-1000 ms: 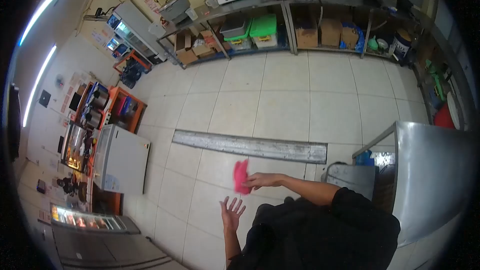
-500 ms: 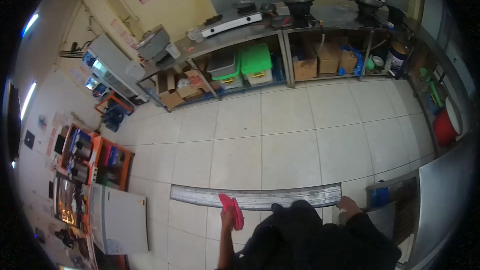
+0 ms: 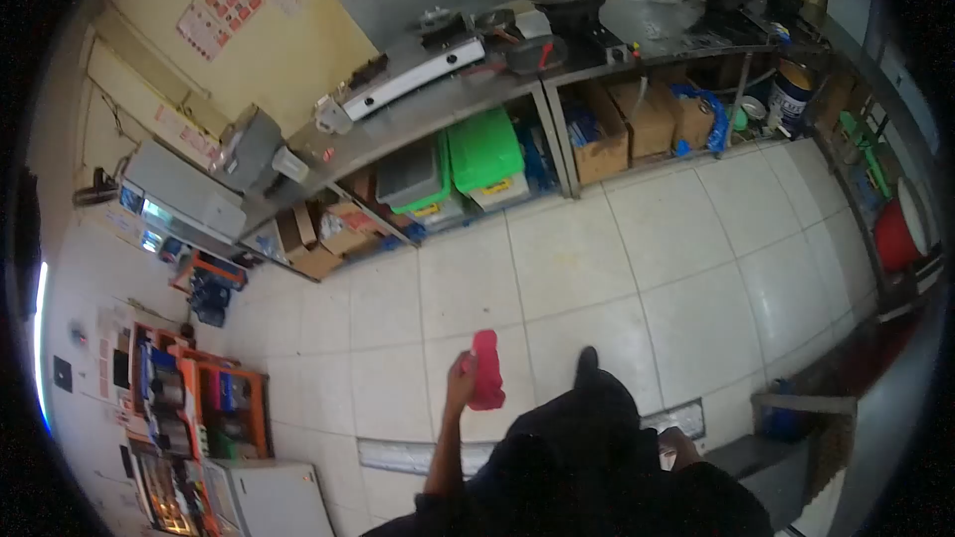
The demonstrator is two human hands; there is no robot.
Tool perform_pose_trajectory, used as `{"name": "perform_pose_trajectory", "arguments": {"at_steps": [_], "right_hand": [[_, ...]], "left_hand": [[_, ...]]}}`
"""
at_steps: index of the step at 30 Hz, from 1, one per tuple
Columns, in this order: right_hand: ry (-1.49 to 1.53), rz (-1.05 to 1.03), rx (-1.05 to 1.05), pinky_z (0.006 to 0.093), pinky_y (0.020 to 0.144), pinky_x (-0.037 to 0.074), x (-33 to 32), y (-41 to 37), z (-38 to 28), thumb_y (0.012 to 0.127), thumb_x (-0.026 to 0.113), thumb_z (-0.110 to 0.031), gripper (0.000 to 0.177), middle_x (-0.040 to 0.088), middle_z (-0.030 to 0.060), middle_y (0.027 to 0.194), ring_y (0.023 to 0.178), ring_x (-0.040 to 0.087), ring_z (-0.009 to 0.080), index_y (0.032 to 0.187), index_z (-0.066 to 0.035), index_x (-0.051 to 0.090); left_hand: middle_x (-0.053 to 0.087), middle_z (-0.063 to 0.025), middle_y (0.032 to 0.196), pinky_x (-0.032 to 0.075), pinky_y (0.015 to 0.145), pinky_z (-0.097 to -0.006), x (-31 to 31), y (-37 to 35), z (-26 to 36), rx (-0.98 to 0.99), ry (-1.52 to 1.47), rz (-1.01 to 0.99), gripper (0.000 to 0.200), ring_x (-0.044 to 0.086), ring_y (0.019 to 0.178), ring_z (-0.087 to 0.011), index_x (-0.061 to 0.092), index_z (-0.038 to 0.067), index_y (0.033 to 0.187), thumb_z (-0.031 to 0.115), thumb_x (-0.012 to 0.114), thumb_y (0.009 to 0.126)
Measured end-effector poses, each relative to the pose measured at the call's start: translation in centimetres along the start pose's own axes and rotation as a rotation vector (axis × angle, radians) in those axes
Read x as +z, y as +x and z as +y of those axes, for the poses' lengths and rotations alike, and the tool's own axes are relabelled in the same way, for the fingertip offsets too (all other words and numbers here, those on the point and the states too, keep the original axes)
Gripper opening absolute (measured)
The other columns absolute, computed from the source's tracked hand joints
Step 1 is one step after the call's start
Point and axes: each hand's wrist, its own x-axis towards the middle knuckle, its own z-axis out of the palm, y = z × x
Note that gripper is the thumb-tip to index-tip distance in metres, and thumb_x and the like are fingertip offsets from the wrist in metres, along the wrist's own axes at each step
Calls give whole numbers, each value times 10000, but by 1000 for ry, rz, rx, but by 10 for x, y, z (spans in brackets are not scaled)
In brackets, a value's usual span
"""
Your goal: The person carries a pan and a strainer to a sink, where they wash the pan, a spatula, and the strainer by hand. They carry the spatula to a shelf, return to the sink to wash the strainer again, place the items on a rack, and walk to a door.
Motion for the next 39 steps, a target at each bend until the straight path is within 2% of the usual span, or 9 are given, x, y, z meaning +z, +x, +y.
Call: {"name": "perform_pose_trajectory", "arguments": {"at_steps": [3,5,7,10,12,22,31,36,39], "right_hand": [[-348,-537,223,428,761,490,10,187,45,856,436,-451,465,647,151,972,909,627,300,872,-51,671],[-179,-328,447,441,820,456,-60,293,36,842,457,-439,445,625,195,967,953,579,359,923,-49,657],[-155,102,114,456,736,465,-156,388,-7,823,503,-360,340,612,191,852,860,580,360,795,-47,632],[329,377,222,346,715,491,-262,520,-62,818,593,-182,145,634,141,846,799,612,276,846,-41,618],[478,399,215,311,675,497,-323,581,-102,835,584,-167,144,637,115,829,732,628,202,865,-29,612],[556,147,18,284,626,496,-399,766,-131,849,603,-185,218,627,79,850,710,636,162,982,-13,588],[576,396,-87,297,743,476,-590,984,-154,806,658,-220,334,629,79,892,842,602,167,1073,-40,572],[122,723,-45,378,979,359,-706,1127,-198,762,694,-342,658,442,207,1258,1190,419,301,1253,-14,404],[-217,680,247,394,1032,302,-739,1205,-188,733,705,-390,807,320,244,1349,1282,294,328,1305,18,307]], "left_hand": [[633,-124,870,460,753,-309,-6,64,7,-44,49,71,412,581,817,-183,593,-30,990,357,468,925],[628,-125,887,451,768,-314,-10,98,41,-161,-30,61,405,568,833,-180,595,-34,979,342,452,934],[630,-116,848,458,721,-312,-8,142,24,-125,-106,135,398,572,788,-177,607,-18,966,343,442,939],[616,-68,832,449,707,-273,-14,207,12,-90,-246,210,331,552,776,-141,603,-9,933,302,493,922],[605,-45,838,441,719,-253,-25,250,22,-247,-365,145,287,536,784,-118,598,-8,917,269,525,910],[598,-58,812,453,704,-262,-41,543,98,0,-386,73,192,533,766,-117,573,2,903,193,567,882],[570,-163,1056,481,769,-384,-10,778,271,582,309,-202,532,596,904,-315,425,59,1221,157,651,749],[484,-163,1236,462,848,-423,65,893,305,557,766,-442,737,541,1064,-332,341,70,1316,187,673,668],[486,-178,1238,462,858,-431,118,962,295,537,989,-524,792,548,1057,-338,306,78,1341,214,666,649]]}}
